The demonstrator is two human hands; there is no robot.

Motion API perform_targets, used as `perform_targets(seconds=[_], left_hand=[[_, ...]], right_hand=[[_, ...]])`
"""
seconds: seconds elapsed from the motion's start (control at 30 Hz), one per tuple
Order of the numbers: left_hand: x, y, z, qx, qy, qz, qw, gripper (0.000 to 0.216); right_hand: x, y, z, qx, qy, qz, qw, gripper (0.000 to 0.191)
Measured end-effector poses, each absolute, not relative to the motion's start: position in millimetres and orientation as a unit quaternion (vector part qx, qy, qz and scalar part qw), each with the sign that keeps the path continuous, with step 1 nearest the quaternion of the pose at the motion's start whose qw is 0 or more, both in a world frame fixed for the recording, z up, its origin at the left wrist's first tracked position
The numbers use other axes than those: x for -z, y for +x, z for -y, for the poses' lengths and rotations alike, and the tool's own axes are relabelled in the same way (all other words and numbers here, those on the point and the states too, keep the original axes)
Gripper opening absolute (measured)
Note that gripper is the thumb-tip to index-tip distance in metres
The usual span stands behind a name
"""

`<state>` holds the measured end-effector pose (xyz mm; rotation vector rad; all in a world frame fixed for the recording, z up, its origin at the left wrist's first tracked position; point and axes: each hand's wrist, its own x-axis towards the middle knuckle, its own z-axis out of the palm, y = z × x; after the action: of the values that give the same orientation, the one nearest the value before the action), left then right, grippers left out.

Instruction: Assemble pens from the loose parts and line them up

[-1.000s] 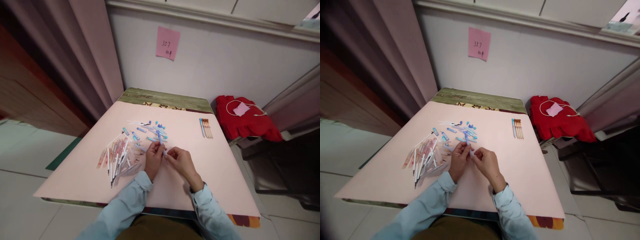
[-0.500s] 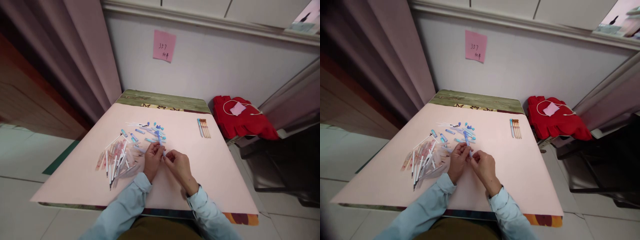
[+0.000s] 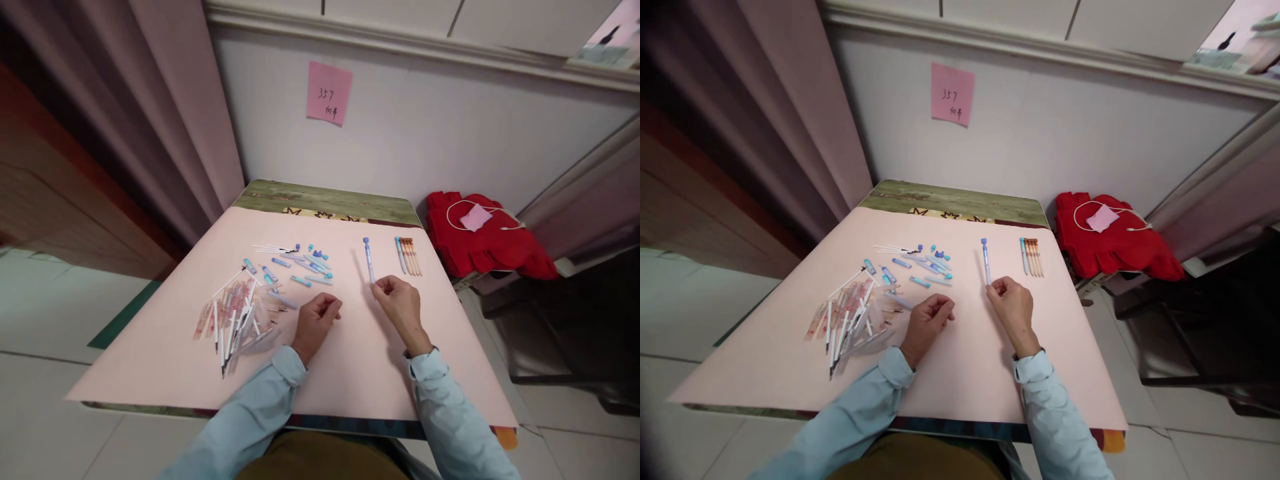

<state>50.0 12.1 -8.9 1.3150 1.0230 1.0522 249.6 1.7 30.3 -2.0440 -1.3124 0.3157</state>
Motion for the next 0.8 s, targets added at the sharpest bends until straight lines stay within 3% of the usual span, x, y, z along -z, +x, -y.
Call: perform_targets(seconds=[0.23,0.47,0.8], left_hand=[[8,50,-11,-0.436,0.574,-0.429,0.544,0.023],[10,50,-13,-0.432,0.572,-0.432,0.547,0.022],[9,50,-14,-0.422,0.577,-0.436,0.546,0.023]], right_hand=[[-23,256,-19,-0.110,-0.799,0.505,0.308,0.020],[-22,288,-62,-0.067,-0.844,0.486,0.217,0.016],[-9,319,-87,-0.042,-0.865,0.468,0.175,0.026]])
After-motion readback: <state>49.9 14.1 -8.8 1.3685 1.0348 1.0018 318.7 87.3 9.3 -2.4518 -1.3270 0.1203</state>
